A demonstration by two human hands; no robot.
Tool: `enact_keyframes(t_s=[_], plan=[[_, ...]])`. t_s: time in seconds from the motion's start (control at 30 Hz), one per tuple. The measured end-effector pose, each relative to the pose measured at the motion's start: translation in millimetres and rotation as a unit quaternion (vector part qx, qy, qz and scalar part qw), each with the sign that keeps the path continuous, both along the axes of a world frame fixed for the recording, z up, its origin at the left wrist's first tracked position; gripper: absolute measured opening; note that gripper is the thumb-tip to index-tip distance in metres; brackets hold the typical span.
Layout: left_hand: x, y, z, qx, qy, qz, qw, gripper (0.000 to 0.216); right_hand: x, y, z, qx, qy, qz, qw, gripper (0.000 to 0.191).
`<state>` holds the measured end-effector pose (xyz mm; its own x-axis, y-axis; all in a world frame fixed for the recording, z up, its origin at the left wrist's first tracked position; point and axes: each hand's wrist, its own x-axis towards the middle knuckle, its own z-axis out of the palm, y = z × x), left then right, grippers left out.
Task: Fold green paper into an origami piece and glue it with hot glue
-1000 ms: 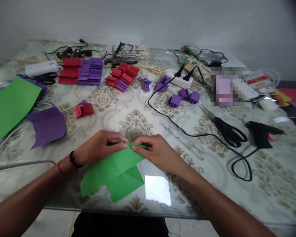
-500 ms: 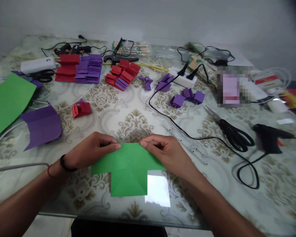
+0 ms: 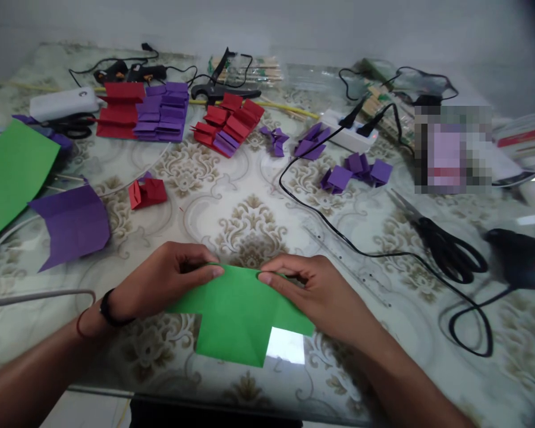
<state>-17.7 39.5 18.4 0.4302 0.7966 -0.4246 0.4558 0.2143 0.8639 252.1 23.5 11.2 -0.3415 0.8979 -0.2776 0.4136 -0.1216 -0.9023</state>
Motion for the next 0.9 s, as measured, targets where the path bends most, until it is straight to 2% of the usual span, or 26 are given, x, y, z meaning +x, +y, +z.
enact_keyframes(t_s=[0.17,0.37,0.47,0.57,0.6,0.67,0.77,0.9], plan=[[1.5,-1.0,0.3,-0.022,-0.054,0.056,0.997,0.027,1.2,1.3,-0.5,0.001,0.023,-0.006,1.000,0.021],[3.3,-4.0,3.2,-0.002,-0.045,0.041,0.998,0.023,-1.4,2.1,0.9,-0.011,0.079,0.005,0.997,0.009],[3.9,-4.4,4.3,-0.009,-0.037,0.021,0.999,0.024,0.1,3.6,-0.8,0.028,0.083,-0.052,0.995,0.012],[5.0,-6.0,4.3,0.010,-0.008,-0.010,1.000,0.027,0.4,2.5,-0.4,0.090,0.018,-0.100,0.991,0.013],[5.6,-7.1,4.0,0.021,0.004,-0.020,1.000,0.028,-0.7,1.0,0.6,0.100,-0.003,-0.084,0.991,0.015],[7.0,-9.9,3.1,0.037,0.026,-0.034,0.998,0.031,-4.7,-3.2,3.1,0.098,-0.023,-0.010,0.995,0.018],[8.8,-13.3,2.2,0.038,0.038,-0.047,0.997,0.033,-11.9,-8.8,5.9,0.085,-0.016,0.080,0.993,0.013],[9.0,-12.8,3.5,0.009,0.008,-0.060,0.998,0.037,-15.1,-9.0,6.8,0.070,-0.013,0.089,0.993,0.017]])
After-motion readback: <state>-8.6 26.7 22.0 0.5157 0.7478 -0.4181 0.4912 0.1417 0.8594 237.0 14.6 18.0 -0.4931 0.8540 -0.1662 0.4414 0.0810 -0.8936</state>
